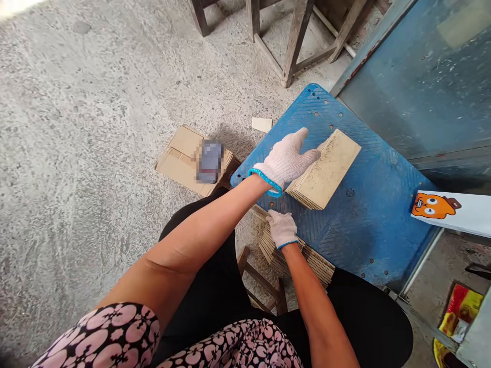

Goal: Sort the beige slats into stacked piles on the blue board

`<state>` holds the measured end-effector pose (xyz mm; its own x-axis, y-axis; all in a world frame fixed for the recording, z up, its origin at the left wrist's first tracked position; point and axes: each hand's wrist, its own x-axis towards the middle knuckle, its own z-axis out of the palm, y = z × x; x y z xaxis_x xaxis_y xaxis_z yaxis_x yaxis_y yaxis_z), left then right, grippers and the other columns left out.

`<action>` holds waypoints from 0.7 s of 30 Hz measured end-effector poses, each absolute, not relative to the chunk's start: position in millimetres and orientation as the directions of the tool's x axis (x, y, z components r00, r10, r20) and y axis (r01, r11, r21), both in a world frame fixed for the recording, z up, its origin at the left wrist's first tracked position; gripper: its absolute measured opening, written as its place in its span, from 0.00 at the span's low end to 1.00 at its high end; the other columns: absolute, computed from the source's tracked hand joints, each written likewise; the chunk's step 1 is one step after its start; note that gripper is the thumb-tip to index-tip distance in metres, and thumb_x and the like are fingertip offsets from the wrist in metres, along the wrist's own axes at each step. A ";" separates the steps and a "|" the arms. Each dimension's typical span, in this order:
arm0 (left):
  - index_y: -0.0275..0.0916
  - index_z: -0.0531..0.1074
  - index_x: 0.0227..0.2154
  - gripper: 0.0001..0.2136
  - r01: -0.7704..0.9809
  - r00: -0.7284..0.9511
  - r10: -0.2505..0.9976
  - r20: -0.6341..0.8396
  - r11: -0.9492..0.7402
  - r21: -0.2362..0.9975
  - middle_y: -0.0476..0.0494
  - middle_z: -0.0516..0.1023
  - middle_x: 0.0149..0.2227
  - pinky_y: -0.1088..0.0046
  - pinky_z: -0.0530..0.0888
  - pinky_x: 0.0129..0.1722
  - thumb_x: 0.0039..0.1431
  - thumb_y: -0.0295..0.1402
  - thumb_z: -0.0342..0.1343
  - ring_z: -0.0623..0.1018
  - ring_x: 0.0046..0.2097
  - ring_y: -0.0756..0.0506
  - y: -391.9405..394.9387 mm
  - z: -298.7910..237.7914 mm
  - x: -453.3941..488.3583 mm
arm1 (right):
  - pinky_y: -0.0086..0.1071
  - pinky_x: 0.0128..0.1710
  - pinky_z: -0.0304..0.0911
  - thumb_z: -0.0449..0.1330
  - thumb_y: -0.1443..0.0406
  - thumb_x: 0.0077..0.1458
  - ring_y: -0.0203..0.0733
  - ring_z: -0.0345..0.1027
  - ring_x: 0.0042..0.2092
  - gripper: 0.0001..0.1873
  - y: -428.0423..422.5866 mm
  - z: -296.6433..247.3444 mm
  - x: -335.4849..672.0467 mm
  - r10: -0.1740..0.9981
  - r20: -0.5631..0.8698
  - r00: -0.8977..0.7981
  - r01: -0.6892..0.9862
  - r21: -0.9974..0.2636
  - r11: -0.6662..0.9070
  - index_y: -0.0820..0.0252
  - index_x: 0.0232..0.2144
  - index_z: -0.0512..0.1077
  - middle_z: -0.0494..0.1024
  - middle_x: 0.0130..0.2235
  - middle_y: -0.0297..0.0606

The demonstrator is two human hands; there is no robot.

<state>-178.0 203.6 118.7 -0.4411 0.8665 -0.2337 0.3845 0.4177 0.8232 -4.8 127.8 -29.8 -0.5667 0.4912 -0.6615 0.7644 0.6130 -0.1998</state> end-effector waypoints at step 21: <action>0.40 0.79 0.36 0.12 0.352 -0.076 0.894 -0.442 0.439 0.827 0.43 0.81 0.35 0.71 0.72 0.41 0.59 0.40 0.55 0.79 0.42 0.42 199.3 110.8 -171.1 | 0.30 0.22 0.62 0.71 0.55 0.37 0.37 0.64 0.24 0.15 300.9 123.6 72.3 0.888 -0.342 -0.309 0.455 -0.873 -0.178 0.59 0.25 0.77 0.74 0.23 0.33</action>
<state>-171.1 199.3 110.8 -0.0759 0.8937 -0.4423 0.3520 0.4390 0.8267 72.3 300.9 123.6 -0.3086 0.8877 -0.3416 0.4550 -0.1776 -0.8726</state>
